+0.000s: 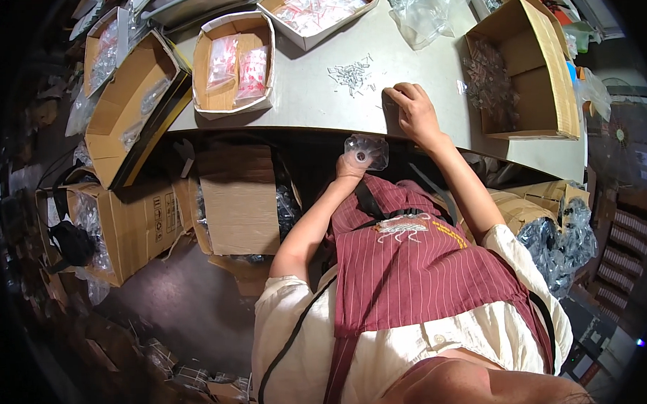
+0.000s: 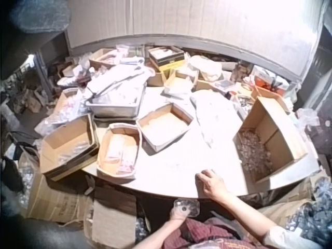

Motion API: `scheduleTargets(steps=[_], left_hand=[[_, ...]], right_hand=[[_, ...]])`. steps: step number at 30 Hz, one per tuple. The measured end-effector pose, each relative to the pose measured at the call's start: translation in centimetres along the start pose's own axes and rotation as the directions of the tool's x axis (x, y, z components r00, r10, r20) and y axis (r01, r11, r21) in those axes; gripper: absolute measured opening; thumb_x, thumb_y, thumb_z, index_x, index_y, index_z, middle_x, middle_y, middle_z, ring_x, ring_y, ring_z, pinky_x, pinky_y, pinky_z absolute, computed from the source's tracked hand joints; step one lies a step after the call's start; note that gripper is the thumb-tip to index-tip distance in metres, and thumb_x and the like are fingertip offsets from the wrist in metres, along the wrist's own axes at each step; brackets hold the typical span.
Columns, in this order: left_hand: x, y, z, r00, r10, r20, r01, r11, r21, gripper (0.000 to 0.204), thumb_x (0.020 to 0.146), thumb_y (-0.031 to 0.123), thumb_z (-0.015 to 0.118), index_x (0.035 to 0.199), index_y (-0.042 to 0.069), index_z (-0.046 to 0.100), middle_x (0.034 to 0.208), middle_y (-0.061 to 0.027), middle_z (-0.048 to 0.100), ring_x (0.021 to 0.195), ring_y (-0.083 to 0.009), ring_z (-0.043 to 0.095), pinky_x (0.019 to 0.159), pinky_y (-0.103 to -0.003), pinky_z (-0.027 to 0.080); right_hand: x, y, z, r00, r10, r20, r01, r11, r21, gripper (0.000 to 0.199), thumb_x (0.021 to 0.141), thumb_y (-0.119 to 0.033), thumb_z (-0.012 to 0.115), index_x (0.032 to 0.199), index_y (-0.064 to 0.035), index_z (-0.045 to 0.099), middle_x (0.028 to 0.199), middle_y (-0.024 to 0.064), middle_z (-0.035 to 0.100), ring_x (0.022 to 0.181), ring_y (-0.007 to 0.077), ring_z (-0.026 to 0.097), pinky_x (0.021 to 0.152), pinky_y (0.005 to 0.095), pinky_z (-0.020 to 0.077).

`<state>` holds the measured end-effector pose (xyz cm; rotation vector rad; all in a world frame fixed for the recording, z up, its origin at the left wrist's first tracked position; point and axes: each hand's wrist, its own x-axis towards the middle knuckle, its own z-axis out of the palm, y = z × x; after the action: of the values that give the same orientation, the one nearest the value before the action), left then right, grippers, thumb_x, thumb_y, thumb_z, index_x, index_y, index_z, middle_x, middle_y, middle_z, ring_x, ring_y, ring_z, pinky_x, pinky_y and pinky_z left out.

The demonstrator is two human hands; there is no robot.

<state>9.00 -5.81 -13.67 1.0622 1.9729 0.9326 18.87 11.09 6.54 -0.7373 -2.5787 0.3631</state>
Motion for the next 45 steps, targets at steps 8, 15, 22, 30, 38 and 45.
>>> scheduleTargets(steps=[8,15,22,30,38,45], left_hand=[[0.2,1.1,-0.5,1.000,0.015,-0.020,-0.014,0.999,0.044,0.026,0.082,0.033,0.072,0.092,0.010,0.077,0.092,-0.0153,0.075,0.086,-0.0342,0.073,0.074,-0.042,0.058],[1.2,-2.1,1.7,0.993,0.093,-0.068,-0.093,0.996,0.006,0.032,0.085,0.040,0.070,0.098,0.011,0.076,0.093,-0.0173,0.074,0.089,-0.0369,0.072,0.074,-0.044,0.060],[1.0,-1.2,1.3,0.998,0.045,-0.048,-0.041,0.997,0.067,0.031,0.084,0.038,0.070,0.092,0.010,0.076,0.090,-0.0189,0.074,0.087,-0.0382,0.072,0.072,-0.045,0.059],[0.5,-0.4,0.7,0.998,-0.045,-0.047,0.048,0.997,0.055,0.033,0.082,0.041,0.072,0.091,0.009,0.076,0.088,-0.0197,0.073,0.084,-0.0386,0.072,0.072,-0.045,0.059],[0.2,0.5,-0.2,0.998,-0.035,-0.054,0.036,0.999,0.000,0.037,0.079,0.044,0.075,0.091,0.008,0.077,0.090,-0.0191,0.074,0.085,-0.0376,0.072,0.073,-0.045,0.059],[0.2,0.7,-0.2,0.997,-0.025,-0.070,0.027,0.999,0.022,0.038,0.080,0.043,0.076,0.092,0.007,0.076,0.089,-0.0198,0.074,0.085,-0.0373,0.073,0.072,-0.044,0.060]], right_hand=[[-1.1,0.5,-0.4,0.991,0.135,-0.022,-0.128,0.975,0.184,0.032,0.085,0.009,0.058,0.113,-0.0021,0.070,0.111,0.0142,0.066,0.102,0.0323,0.064,0.088,0.0374,0.0525],[-1.6,-1.0,-0.5,0.983,0.183,-0.007,-0.174,0.946,0.275,0.024,0.083,0.005,0.063,0.104,-0.0029,0.071,0.106,0.0134,0.067,0.102,0.0340,0.064,0.087,0.0404,0.0525],[-1.3,-0.7,0.0,0.994,0.038,-0.102,-0.024,0.990,0.136,0.018,0.082,0.000,0.069,0.099,-0.0046,0.070,0.100,0.0119,0.065,0.094,0.0330,0.062,0.083,0.0418,0.0509],[-2.2,-1.1,0.0,0.995,0.027,-0.094,-0.026,1.000,0.017,0.016,0.084,-0.001,0.069,0.100,-0.0021,0.067,0.101,0.0132,0.063,0.095,0.0332,0.059,0.084,0.0420,0.0494],[-2.8,-1.2,-0.4,0.991,0.029,-0.134,-0.022,0.998,0.054,0.016,0.085,0.000,0.067,0.101,-0.0014,0.065,0.112,0.0139,0.064,0.105,0.0346,0.060,0.091,0.0423,0.0483],[-2.7,-1.2,-0.4,0.994,0.021,-0.106,-0.014,0.998,0.059,0.015,0.086,0.001,0.065,0.101,-0.0012,0.064,0.123,0.0144,0.064,0.114,0.0358,0.059,0.097,0.0431,0.0474]])
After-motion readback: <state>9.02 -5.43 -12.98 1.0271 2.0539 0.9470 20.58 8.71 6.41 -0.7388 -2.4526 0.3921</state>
